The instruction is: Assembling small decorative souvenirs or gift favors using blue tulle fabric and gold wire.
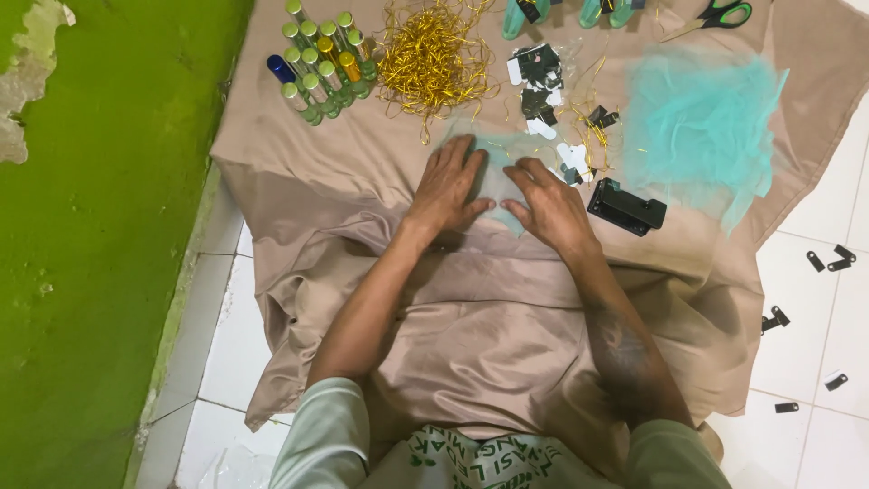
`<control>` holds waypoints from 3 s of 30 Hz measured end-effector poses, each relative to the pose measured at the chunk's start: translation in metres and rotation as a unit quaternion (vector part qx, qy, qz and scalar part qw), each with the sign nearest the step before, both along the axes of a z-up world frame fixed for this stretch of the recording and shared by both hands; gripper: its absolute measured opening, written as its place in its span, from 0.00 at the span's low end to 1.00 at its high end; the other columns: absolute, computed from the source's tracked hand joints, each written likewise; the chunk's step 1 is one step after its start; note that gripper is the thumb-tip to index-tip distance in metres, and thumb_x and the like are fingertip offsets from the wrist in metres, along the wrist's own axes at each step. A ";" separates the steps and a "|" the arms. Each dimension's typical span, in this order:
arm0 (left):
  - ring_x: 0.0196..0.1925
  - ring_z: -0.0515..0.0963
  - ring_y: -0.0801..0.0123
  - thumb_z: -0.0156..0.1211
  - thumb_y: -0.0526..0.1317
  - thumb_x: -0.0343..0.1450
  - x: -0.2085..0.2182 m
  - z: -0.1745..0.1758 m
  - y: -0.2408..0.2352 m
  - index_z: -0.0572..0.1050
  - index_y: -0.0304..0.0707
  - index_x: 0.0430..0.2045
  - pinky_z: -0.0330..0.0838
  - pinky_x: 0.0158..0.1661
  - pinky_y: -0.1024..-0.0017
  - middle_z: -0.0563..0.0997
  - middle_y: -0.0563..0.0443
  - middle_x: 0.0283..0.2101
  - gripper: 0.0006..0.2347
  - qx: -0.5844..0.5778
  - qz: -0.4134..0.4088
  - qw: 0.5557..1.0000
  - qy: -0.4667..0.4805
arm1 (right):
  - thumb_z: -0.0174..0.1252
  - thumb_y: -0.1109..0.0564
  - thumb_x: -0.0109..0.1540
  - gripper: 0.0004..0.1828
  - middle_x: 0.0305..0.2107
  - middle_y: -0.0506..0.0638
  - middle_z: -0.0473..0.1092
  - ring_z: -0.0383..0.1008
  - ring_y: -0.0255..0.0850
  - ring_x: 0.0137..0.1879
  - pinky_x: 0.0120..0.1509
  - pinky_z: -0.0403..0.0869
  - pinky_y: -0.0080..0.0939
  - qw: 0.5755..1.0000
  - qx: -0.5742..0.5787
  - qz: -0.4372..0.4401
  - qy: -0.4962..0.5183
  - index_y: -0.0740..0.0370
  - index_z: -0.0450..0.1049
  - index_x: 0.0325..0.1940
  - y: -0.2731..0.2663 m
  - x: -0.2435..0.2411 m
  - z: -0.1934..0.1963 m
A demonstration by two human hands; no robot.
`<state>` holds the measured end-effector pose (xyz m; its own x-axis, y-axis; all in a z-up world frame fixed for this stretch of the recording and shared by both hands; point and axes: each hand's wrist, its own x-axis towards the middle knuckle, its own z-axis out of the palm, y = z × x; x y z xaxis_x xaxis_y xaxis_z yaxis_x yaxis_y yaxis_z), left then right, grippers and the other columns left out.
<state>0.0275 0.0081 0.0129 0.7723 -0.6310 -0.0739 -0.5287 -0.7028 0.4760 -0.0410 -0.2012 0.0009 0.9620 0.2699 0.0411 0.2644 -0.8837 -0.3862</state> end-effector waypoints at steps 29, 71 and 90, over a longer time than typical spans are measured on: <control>0.45 0.82 0.52 0.64 0.23 0.63 0.100 0.002 0.166 0.81 0.36 0.47 0.80 0.41 0.59 0.82 0.41 0.46 0.19 -0.100 0.345 0.884 -0.300 | 0.62 0.35 0.58 0.50 0.69 0.70 0.57 0.44 0.70 0.79 0.78 0.46 0.71 0.997 0.041 -0.040 -0.051 0.69 0.59 0.75 -0.050 -0.004 0.070; 0.51 0.82 0.37 0.64 0.35 0.73 0.012 0.022 0.011 0.74 0.33 0.55 0.78 0.52 0.46 0.80 0.30 0.51 0.15 -0.400 0.079 0.911 -0.057 | 0.69 0.47 0.67 0.26 0.34 0.59 0.74 0.73 0.53 0.45 0.51 0.67 0.51 0.989 0.013 -0.112 -0.093 0.68 0.78 0.61 -0.024 -0.002 0.028; 0.24 0.84 0.63 0.69 0.39 0.64 0.029 -0.016 0.021 0.78 0.40 0.27 0.75 0.28 0.68 0.83 0.46 0.26 0.06 -0.367 0.250 0.887 0.124 | 0.54 0.74 0.65 0.14 0.38 0.60 0.72 0.73 0.43 0.38 0.42 0.71 0.38 0.917 0.363 -0.116 -0.117 0.68 0.81 0.50 0.000 0.005 0.019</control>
<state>0.0567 0.0287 -0.0031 0.9867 -0.1626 0.0081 -0.0528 -0.2722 0.9608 -0.0362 -0.2011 0.0204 0.9321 -0.1214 0.3413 0.2522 -0.4588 -0.8520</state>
